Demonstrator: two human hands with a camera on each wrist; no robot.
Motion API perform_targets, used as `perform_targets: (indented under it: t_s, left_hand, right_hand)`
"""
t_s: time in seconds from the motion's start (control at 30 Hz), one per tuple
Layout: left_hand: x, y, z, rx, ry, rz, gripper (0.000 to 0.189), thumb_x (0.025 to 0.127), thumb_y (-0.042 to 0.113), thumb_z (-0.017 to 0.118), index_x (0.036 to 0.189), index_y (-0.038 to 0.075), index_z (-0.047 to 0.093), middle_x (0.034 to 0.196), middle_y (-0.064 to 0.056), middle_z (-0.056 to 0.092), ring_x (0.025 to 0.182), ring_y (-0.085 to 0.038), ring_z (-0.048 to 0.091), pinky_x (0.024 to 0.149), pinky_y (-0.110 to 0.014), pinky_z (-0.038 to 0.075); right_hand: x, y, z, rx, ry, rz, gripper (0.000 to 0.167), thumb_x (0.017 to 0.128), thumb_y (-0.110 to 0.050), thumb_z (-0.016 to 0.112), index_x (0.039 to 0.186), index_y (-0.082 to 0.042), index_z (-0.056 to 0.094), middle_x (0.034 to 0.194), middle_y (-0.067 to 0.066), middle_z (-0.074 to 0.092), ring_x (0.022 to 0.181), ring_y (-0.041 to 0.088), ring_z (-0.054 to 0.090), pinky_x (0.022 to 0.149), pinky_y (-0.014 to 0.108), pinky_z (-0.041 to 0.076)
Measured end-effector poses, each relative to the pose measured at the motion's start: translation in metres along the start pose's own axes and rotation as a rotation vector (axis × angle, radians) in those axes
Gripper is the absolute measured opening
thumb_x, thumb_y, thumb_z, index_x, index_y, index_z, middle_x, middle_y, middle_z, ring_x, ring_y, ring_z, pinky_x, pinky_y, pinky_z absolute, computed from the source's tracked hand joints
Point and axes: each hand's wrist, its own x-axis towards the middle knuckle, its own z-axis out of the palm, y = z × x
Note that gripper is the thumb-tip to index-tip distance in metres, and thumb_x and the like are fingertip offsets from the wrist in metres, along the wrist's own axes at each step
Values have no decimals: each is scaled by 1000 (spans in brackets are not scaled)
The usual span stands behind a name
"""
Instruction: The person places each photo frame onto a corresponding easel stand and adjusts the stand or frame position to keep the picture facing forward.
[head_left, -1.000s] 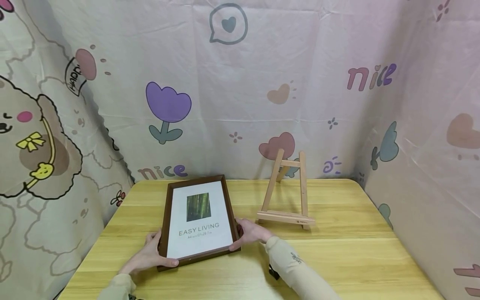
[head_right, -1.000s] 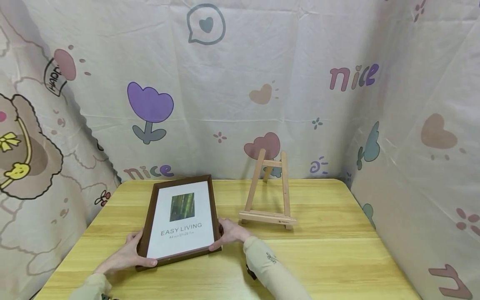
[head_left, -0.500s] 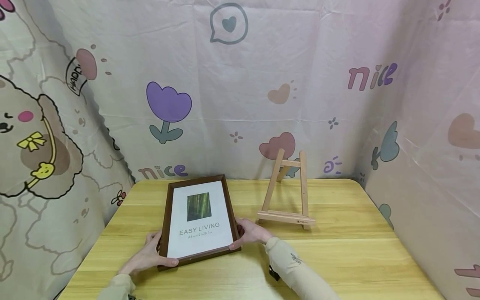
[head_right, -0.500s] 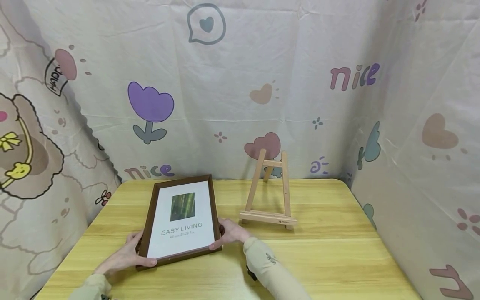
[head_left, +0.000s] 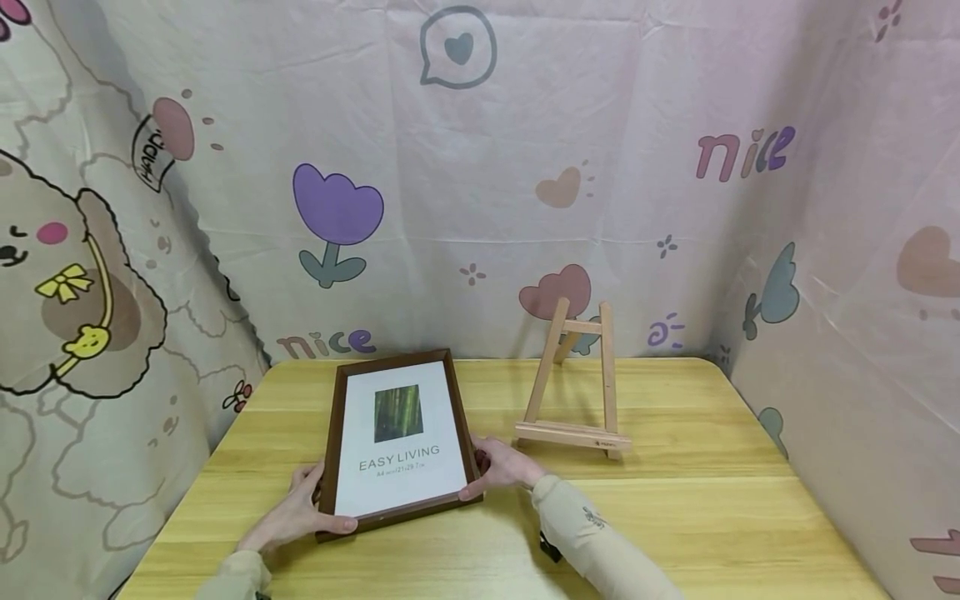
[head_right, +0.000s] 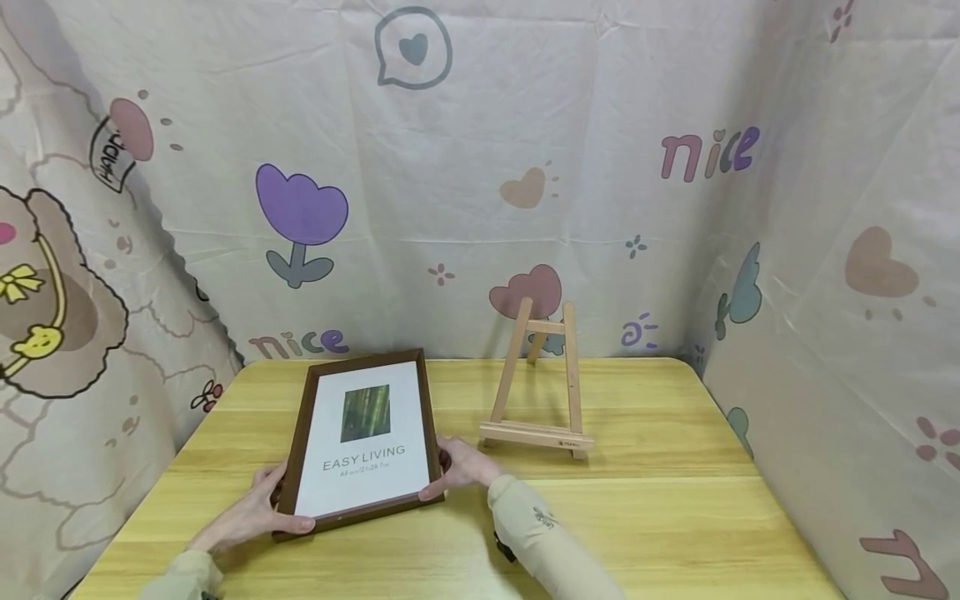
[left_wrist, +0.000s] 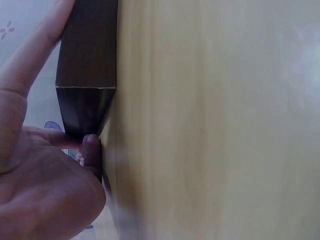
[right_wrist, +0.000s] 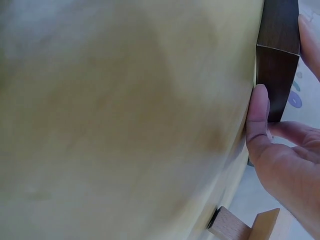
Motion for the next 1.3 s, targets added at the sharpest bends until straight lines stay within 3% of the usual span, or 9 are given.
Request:
perform_targets:
  t_s: [0.2,0.4,0.57,0.67,0.9,1.3]
  left_hand:
    - [-1,0,-1,-30,-9,-8,133,76,37,88,157,-8,-8,150,-36,6,139,-62,24,110,-67,38]
    - [-2,1,1,-46,13,9,135,74,33,89,159,-1,-10,153,-38,4,141,-61,21,111,-70,34]
    - [-3,1,2,-48,19,13,137,73,32,89,159,1,-13,158,-42,-4,144,-62,10,113,-77,23]
    - [-2,1,3,-59,21,46,138,74,30,89,158,2,-17,161,-40,-7,146,-62,4,116,-76,16]
    - [1,0,5,-134,59,144,138,75,21,88,159,8,-20,165,-33,-8,151,-56,4,117,-75,13]
    - [-1,3,7,-165,86,118,141,72,21,90,159,11,-20,166,-29,-10,151,-56,-2,116,-76,7]
  right_hand:
    - [-2,-1,1,-6,22,18,107,73,-24,91,156,2,29,103,2,66,89,11,59,83,27,55]
    - [-1,-1,1,16,32,-37,107,74,-19,90,159,-4,27,94,3,68,81,9,59,74,22,53]
    - [-1,0,2,29,45,-27,111,73,-19,91,161,-10,23,93,3,67,80,10,59,73,23,53]
    - [-1,0,2,49,59,-18,113,72,-19,91,161,-12,22,92,4,67,79,12,60,73,25,54]
    - [-2,0,3,40,99,-28,114,73,-18,91,162,-14,21,89,4,67,76,10,60,72,24,54]
    - [-2,0,3,25,117,-34,113,72,-17,92,161,-13,23,89,3,67,77,9,60,74,25,53]
